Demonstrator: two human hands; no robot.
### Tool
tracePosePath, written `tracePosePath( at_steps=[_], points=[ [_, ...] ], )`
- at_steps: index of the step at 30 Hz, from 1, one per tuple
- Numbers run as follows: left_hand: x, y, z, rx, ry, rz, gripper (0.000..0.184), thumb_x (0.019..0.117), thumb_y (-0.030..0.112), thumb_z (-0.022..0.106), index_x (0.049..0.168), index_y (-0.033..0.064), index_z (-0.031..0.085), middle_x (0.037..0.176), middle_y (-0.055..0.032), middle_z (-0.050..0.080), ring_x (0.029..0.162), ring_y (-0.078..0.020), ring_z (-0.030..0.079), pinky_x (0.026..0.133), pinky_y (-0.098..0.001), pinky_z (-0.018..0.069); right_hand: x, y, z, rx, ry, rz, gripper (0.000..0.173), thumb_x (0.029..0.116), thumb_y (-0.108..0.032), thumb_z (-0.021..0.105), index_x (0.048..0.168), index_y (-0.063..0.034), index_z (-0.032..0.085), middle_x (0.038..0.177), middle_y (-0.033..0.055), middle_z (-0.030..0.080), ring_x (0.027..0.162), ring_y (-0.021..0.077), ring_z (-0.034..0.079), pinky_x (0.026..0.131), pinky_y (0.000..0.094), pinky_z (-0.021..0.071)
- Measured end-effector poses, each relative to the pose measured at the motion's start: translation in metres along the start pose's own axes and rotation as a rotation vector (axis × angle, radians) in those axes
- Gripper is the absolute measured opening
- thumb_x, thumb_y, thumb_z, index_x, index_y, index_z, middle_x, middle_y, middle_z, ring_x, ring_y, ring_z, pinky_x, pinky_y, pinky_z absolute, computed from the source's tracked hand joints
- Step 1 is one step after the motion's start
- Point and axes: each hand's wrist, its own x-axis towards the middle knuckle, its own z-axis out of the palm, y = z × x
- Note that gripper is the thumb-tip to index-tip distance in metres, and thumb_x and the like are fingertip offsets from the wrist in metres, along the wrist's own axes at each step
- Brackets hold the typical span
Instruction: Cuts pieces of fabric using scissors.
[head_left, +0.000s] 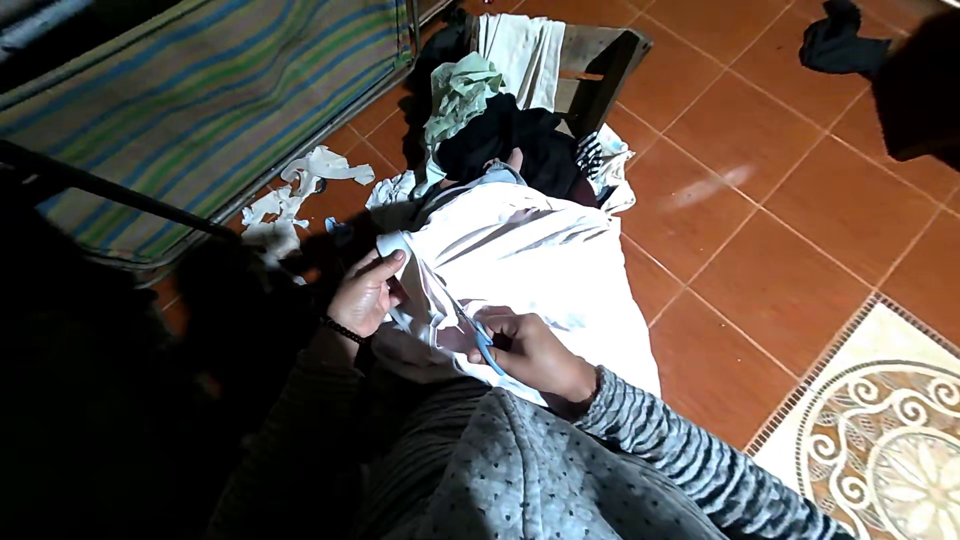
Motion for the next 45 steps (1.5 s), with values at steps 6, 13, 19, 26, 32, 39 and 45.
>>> tracePosePath(
  at_steps=[6,13,19,26,32,39,45],
  points=[
    [0.022,0.029,-0.029,0.908,0.207,0.038,0.057,0.1070,0.035,0.053,0.149,-0.0001,0.039,0.128,-0.0283,0.061,0.105,-0.0401,0.068,0.091,-0.0574,0.0559,0.003,-0.006,0.004,-0.144,-0.025,0.130,0.032,0.0918,-0.036,0.072,0.090,-0.0040,0.071,0.098,0.0084,0.070,0.077,0.0100,0.063,0.072,0.0296,0.0538],
    [0.040,0.066,0.021,1.445,0.027,-0.180,0.071,0.1025,0.057,0.051,0.113,-0.0111,0.066,0.108,-0.0308,0.067,0.104,-0.0439,0.066,0.096,-0.0627,0.0484,0.010,-0.009,0.006,-0.281,-0.141,0.239,0.031,0.0944,-0.032,0.068,0.094,-0.0008,0.070,0.106,0.0128,0.069,0.084,0.0210,0.066,0.078,0.0419,0.0547],
    [0.073,0.026,-0.018,1.320,-0.156,-0.402,0.049,0.0986,0.031,0.069,0.120,-0.0121,0.059,0.104,-0.0234,0.063,0.086,-0.0278,0.060,0.078,-0.0460,0.0507,0.013,0.002,0.006,-0.276,-0.194,0.277,0.033,0.0954,-0.032,0.068,0.099,0.0009,0.071,0.110,0.0151,0.069,0.091,0.0240,0.067,0.083,0.0442,0.0541],
    [0.061,-0.001,-0.043,0.933,0.018,-0.276,0.037,0.0974,0.008,0.063,0.129,-0.0106,0.058,0.120,-0.0299,0.063,0.112,-0.0393,0.062,0.099,-0.0557,0.0484,0.021,0.003,0.006,-0.281,-0.253,0.298,0.033,0.0967,-0.034,0.066,0.104,-0.0027,0.072,0.104,0.0119,0.071,0.090,0.0221,0.067,0.084,0.0448,0.0529],
    [0.072,0.008,-0.035,1.219,-0.011,-0.205,0.039,0.1017,0.027,0.063,0.121,-0.0070,0.067,0.122,-0.0287,0.066,0.120,-0.0423,0.060,0.106,-0.0618,0.0423,0.020,0.002,0.002,-0.257,-0.255,0.308,0.032,0.0963,-0.036,0.067,0.103,-0.0049,0.072,0.095,0.0084,0.070,0.084,0.0181,0.065,0.079,0.0417,0.0522],
    [0.051,-0.012,-0.037,0.442,0.214,-0.079,0.029,0.1050,0.016,0.055,0.124,-0.0051,0.061,0.107,-0.0191,0.066,0.095,-0.0248,0.064,0.087,-0.0437,0.0540,0.016,0.014,-0.001,0.001,-0.193,0.259,0.030,0.0931,-0.037,0.070,0.092,-0.0069,0.069,0.078,-0.0011,0.065,0.066,0.0061,0.060,0.065,0.0287,0.0527],
    [0.001,-0.010,-0.015,-0.383,0.123,-0.073,0.041,0.1116,0.033,0.029,0.120,0.0093,0.061,0.090,-0.0073,0.072,0.079,-0.0156,0.071,0.070,-0.0328,0.0603,0.015,0.016,-0.003,0.310,-0.212,0.108,0.031,0.0915,-0.038,0.073,0.081,-0.0105,0.065,0.079,-0.0081,0.064,0.068,-0.0008,0.060,0.063,0.0198,0.0511]
  ],
)
